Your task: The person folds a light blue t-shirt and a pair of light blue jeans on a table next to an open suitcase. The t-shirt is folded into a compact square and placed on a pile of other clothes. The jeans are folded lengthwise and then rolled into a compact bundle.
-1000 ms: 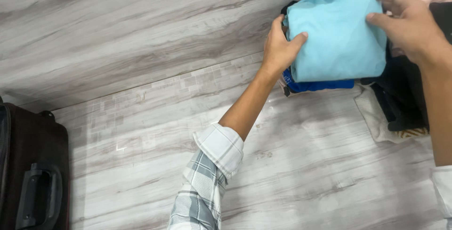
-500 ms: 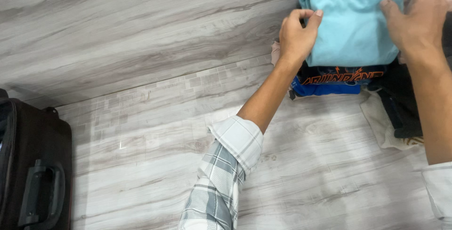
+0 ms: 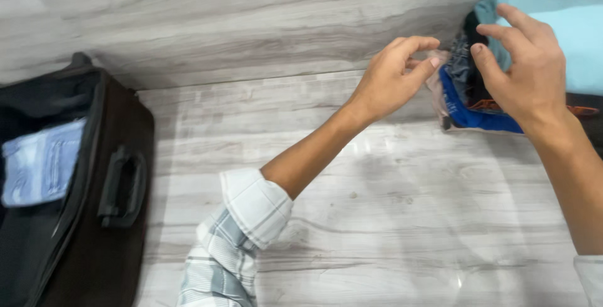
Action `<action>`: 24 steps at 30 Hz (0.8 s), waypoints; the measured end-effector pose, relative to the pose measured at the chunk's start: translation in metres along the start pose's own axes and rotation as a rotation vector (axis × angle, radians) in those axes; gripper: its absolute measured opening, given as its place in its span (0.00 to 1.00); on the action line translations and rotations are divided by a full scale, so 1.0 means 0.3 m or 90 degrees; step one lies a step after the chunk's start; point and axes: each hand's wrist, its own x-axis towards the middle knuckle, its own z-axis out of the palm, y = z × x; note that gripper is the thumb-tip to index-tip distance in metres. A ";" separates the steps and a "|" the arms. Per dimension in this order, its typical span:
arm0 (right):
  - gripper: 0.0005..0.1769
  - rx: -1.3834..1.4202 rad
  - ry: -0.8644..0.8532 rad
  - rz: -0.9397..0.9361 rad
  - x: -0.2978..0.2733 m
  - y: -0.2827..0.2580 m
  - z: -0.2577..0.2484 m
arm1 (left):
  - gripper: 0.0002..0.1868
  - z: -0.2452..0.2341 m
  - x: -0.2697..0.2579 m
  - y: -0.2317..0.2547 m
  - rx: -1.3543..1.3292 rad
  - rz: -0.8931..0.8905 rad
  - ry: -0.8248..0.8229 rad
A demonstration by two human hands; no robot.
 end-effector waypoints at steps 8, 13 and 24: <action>0.09 0.324 -0.060 -0.080 0.140 -0.538 0.193 | 0.20 -0.558 -0.418 0.208 0.162 -0.031 0.021; 0.09 0.501 -0.139 -0.049 0.193 -0.883 0.374 | 0.17 -0.880 -0.695 0.312 0.293 -0.060 0.120; 0.10 0.767 -0.193 -0.154 0.273 -1.510 0.552 | 0.15 -1.452 -1.260 0.343 0.242 -0.275 0.353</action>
